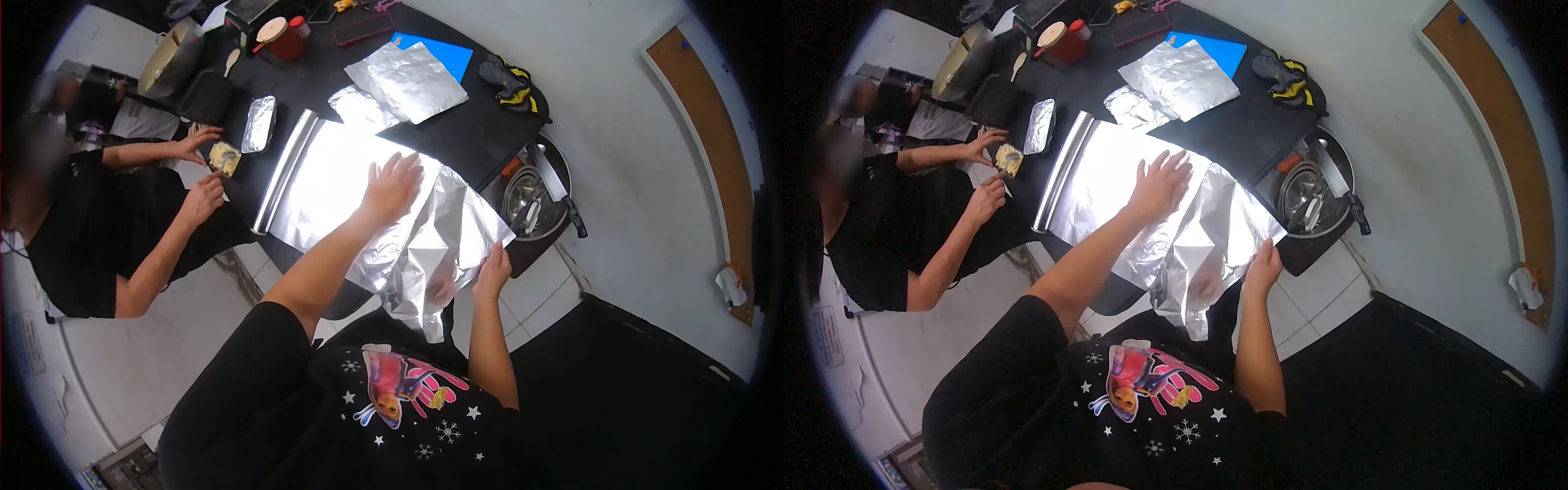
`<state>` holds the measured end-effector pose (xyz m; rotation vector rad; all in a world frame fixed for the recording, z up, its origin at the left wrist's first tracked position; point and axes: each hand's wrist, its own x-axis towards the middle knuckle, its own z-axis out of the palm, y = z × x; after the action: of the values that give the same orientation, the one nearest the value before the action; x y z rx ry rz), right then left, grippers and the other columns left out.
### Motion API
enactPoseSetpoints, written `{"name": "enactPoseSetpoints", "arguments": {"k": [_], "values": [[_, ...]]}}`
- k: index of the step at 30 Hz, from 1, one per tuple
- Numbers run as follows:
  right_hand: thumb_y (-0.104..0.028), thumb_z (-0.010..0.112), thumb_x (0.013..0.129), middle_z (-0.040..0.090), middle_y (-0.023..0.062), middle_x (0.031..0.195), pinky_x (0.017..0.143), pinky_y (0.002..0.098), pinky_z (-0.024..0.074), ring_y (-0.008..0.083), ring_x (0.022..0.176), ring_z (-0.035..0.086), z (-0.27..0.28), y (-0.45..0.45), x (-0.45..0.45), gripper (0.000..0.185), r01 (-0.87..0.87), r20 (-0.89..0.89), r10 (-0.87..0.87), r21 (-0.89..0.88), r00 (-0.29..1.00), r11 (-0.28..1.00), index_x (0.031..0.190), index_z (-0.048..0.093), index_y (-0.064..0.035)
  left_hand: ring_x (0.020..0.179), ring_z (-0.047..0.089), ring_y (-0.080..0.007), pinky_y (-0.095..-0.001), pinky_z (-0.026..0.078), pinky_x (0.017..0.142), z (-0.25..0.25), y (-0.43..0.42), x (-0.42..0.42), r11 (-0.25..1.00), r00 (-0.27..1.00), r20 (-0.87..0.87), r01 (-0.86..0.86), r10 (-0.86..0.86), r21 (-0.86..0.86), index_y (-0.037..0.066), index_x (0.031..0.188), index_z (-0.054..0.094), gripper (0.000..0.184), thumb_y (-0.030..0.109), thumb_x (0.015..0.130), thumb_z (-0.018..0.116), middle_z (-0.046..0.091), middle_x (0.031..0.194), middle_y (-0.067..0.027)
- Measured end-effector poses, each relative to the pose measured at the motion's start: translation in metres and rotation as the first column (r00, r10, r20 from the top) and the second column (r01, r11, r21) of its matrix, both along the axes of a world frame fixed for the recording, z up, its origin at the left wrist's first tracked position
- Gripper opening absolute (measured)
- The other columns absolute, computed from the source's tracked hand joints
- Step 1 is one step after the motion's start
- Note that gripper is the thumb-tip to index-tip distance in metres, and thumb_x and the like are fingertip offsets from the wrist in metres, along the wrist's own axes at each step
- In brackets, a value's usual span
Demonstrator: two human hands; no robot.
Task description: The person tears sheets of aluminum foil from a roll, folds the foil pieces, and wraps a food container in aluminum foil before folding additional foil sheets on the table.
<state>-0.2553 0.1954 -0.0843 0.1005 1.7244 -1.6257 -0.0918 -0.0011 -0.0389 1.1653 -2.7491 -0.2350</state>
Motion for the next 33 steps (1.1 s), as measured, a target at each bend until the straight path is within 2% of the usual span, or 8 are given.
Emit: {"name": "enactPoseSetpoints", "arguments": {"k": [1, 4, 11, 14, 17, 20, 27, 33], "values": [[-0.03, 0.05, 0.096, 0.038, -0.0076, 0.061, 0.044, 0.0205, 0.0264, 0.0026, 0.051, 0.034, -0.001, 0.0, 0.0, 0.033, -0.007, 0.018, 0.007, 0.01, 1.0, 1.0, 0.07, 0.048, -0.0109, 0.129, 0.035, -0.0312, -0.06, 0.033, 0.095, -0.003, 0.004, 0.005, 0.988, 0.994, 0.071, 0.094, -0.085, -0.126, 0.014, 0.125, 0.052, 0.037, 0.026, 0.091, 0.047, 0.039, 0.141, -0.0069], [-0.029, 0.05, 0.096, 0.04, -0.0048, 0.061, 0.047, 0.0233, 0.0293, 0.0055, 0.053, 0.036, -0.017, 0.001, 0.002, 0.035, 0.022, -0.163, -0.009, 0.079, 0.987, 0.997, 0.069, 0.05, -0.0067, 0.133, 0.029, -0.0321, -0.0695, 0.025, 0.094, -0.012, 0.008, 0.01, 0.991, 0.995, 0.033, 0.097, -0.095, -0.096, 0.017, 0.135, 0.043, 0.043, 0.027, 0.093, 0.044, 0.033, 0.145, -0.0038], [-0.03, 0.05, 0.095, 0.043, -0.0055, 0.065, 0.051, 0.0236, 0.0326, 0.0064, 0.057, 0.038, -0.017, 0.018, 0.006, 0.03, 0.056, 0.024, -0.058, 0.06, 0.998, 0.997, 0.078, 0.055, -0.0063, 0.137, 0.023, -0.0324, -0.0686, 0.021, 0.1, -0.01, 0.007, 0.009, 0.998, 0.996, 0.055, 0.069, -0.068, -0.005, 0.019, 0.138, 0.039, 0.044, 0.029, 0.095, 0.04, 0.03, 0.147, -0.0016], [-0.028, 0.051, 0.094, 0.051, -0.0024, 0.076, 0.06, 0.0244, 0.0418, 0.0087, 0.067, 0.049, -0.002, 0.013, 0.016, 0.024, 0.253, 0.275, -0.216, -0.105, 0.937, 0.962, 0.094, 0.057, -0.0044, 0.138, 0.02, -0.0318, -0.0689, 0.018, 0.102, -0.011, 0.006, 0.011, 0.998, 0.995, 0.074, 0.062, -0.065, 0.031, 0.02, 0.14, 0.036, 0.045, 0.031, 0.095, 0.038, 0.027, 0.149, -0.0009], [-0.024, 0.054, 0.093, 0.057, 0.0024, 0.092, 0.073, 0.027, 0.047, 0.0132, 0.084, 0.056, -0.022, 0.032, 0.013, 0.028, 0.103, 0.394, -0.015, -0.203, 0.919, 0.974, 0.111, 0.055, -0.0017, 0.139, 0.018, -0.0312, -0.0696, 0.014, 0.103, -0.01, 0.007, 0.011, 0.997, 0.994, 0.091, 0.059, -0.063, 0.047, 0.022, 0.141, 0.034, 0.047, 0.032, 0.095, 0.036, 0.025, 0.15, -0.0003], [-0.022, 0.056, 0.092, 0.058, 0.0049, 0.096, 0.079, 0.0281, 0.0476, 0.016, 0.088, 0.058, -0.005, 0.033, 0.019, 0.029, 0.009, 0.234, 0.046, -0.229, 0.971, 0.973, 0.112, 0.054, -0.0008, 0.139, 0.018, -0.0313, -0.0695, 0.014, 0.103, -0.011, 0.009, 0.011, 0.998, 0.993, 0.103, 0.054, -0.058, 0.041, 0.021, 0.141, 0.035, 0.047, 0.033, 0.095, 0.036, 0.025, 0.15, -0.0005], [-0.02, 0.055, 0.093, 0.059, 0.0057, 0.098, 0.077, 0.0296, 0.0486, 0.0151, 0.089, 0.058, -0.013, 0.054, 0.02, 0.025, 0.04, 0.242, -0.007, -0.129, 0.97, 0.991, 0.109, 0.054, -0.0014, 0.14, 0.015, -0.0299, -0.0688, 0.018, 0.102, -0.012, 0.009, 0.009, 0.999, 0.986, 0.158, 0.049, -0.049, 0.001, 0.022, 0.142, 0.032, 0.047, 0.033, 0.097, 0.034, 0.022, 0.151, 0.0016], [-0.023, 0.056, 0.092, 0.059, 0.0068, 0.099, 0.078, 0.0314, 0.0484, 0.0171, 0.09, 0.058, -0.017, 0.059, 0.026, 0.029, 0.056, 0.324, 0.017, -0.214, 0.946, 0.975, 0.11, 0.054, -0.0007, 0.141, 0.015, -0.0307, -0.0705, 0.018, 0.101, -0.016, 0.011, 0.009, 0.998, 0.993, 0.102, 0.062, -0.064, 0.017, 0.021, 0.142, 0.033, 0.048, 0.031, 0.095, 0.038, 0.022, 0.152, -0.003]]}}
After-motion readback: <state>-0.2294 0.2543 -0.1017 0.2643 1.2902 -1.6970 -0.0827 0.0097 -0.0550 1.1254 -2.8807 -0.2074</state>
